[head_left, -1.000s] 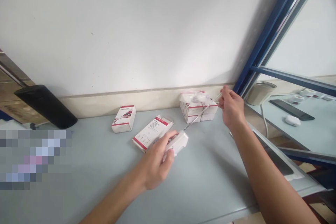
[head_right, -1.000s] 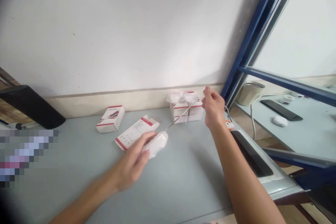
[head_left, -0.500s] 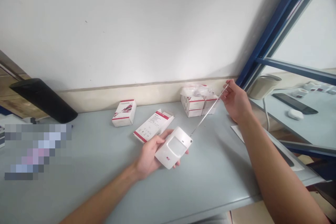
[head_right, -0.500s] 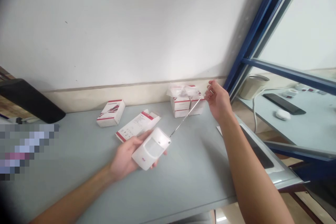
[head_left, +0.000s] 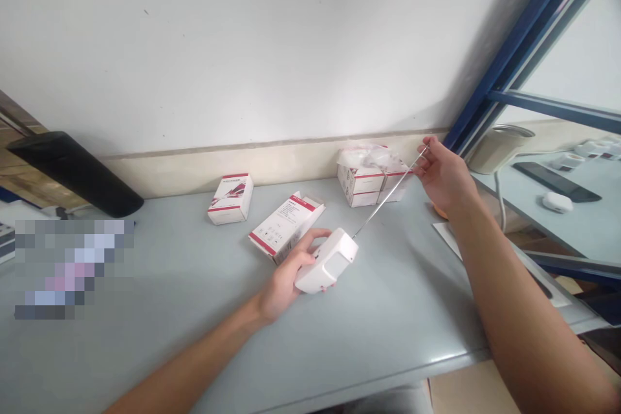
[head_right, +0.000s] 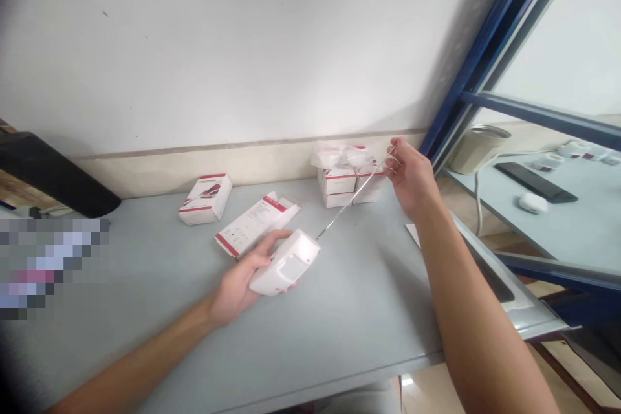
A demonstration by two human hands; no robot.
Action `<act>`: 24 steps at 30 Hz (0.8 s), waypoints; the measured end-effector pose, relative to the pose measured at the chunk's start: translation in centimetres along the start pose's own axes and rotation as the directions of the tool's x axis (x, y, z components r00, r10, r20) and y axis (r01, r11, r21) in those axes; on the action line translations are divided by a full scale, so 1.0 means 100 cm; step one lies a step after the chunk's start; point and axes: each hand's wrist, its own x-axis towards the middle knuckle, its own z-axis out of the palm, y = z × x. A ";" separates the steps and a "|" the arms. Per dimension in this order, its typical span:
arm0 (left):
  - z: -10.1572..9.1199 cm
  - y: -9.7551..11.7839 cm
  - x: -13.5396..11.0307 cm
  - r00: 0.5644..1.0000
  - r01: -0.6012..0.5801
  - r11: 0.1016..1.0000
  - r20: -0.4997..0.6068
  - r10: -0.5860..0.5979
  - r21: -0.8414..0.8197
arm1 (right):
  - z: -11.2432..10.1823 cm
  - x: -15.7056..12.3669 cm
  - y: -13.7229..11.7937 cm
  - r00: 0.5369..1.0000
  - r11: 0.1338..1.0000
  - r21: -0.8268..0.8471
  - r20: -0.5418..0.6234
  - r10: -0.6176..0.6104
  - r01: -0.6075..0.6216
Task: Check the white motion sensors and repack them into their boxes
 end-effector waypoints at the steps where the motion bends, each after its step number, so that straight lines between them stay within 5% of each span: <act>1: -0.001 0.000 0.001 1.000 -0.005 1.000 -0.011 0.006 0.014 | 0.000 0.000 0.000 1.000 1.000 -0.004 -0.004 0.001 -0.001; 13: -0.002 0.004 0.003 1.000 -0.001 0.991 -0.009 0.000 -0.134 | 0.002 0.003 0.005 0.999 1.000 -0.003 -0.038 -0.009 0.009; 24: 0.002 0.011 0.001 0.999 -0.030 0.975 -0.018 0.027 -0.220 | 0.018 -0.008 0.007 0.958 0.956 -0.182 -0.128 -0.256 0.231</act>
